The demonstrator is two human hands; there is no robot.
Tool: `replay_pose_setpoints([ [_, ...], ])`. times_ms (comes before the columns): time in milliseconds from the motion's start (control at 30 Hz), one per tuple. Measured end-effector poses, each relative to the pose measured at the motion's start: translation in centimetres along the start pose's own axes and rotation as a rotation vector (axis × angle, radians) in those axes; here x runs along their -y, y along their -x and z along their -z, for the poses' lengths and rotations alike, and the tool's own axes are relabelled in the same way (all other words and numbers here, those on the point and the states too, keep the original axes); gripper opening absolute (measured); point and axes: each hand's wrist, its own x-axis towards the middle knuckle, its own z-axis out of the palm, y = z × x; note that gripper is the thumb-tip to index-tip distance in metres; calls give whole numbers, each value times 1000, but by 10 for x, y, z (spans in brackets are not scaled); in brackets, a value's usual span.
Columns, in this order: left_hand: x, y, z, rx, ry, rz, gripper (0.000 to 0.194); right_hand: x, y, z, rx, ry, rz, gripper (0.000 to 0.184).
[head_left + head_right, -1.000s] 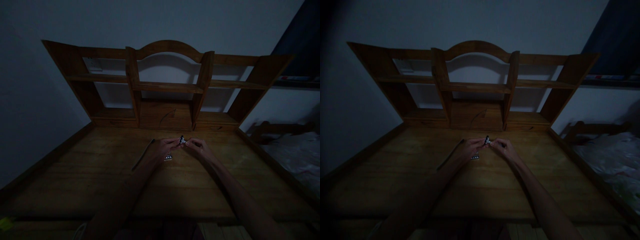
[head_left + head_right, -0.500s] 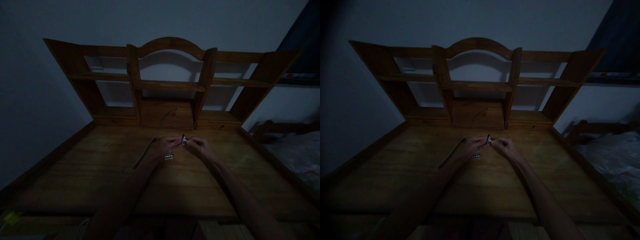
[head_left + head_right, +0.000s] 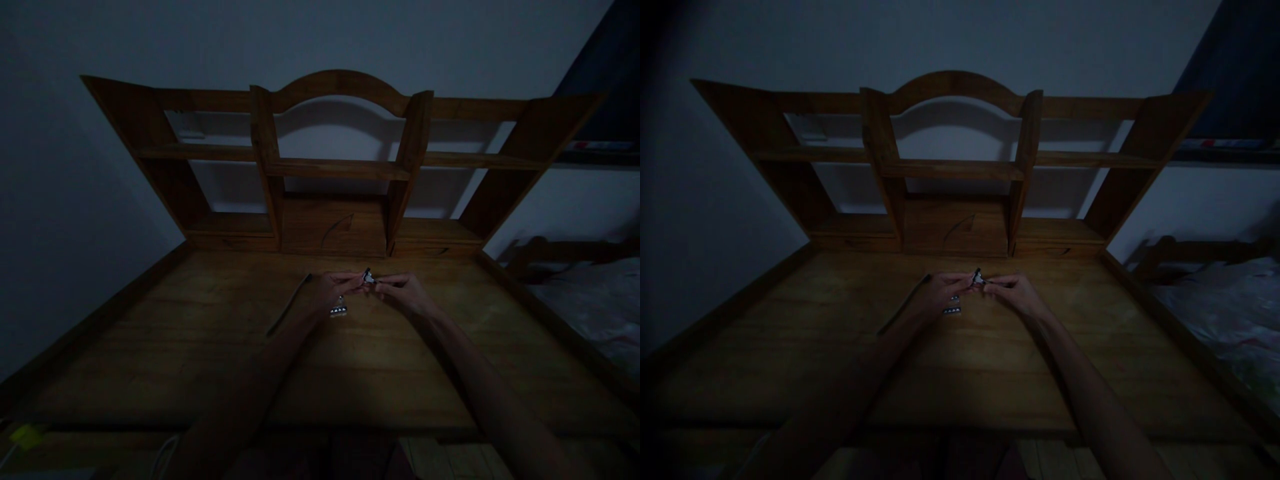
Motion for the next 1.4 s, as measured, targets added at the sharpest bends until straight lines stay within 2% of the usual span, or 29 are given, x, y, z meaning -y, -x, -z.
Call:
replay_pose_setpoints([
  [400,-7,1,2,22,-62,5,38,5,0,4,37,50,26,36],
  [667,-7,2,3,23,-231,-165,29,6,2,0,22,40,22,38],
  [867,-5,1,6,-38,-371,-167,30,7,2,-2,7,80,1,40],
  [1133,-3,-3,2,-6,-80,-38,41,0,-3,-2,-37,59,-31,42],
  [1400,-7,-3,0,1,31,21,42,5,0,-4,-18,47,-22,42],
])
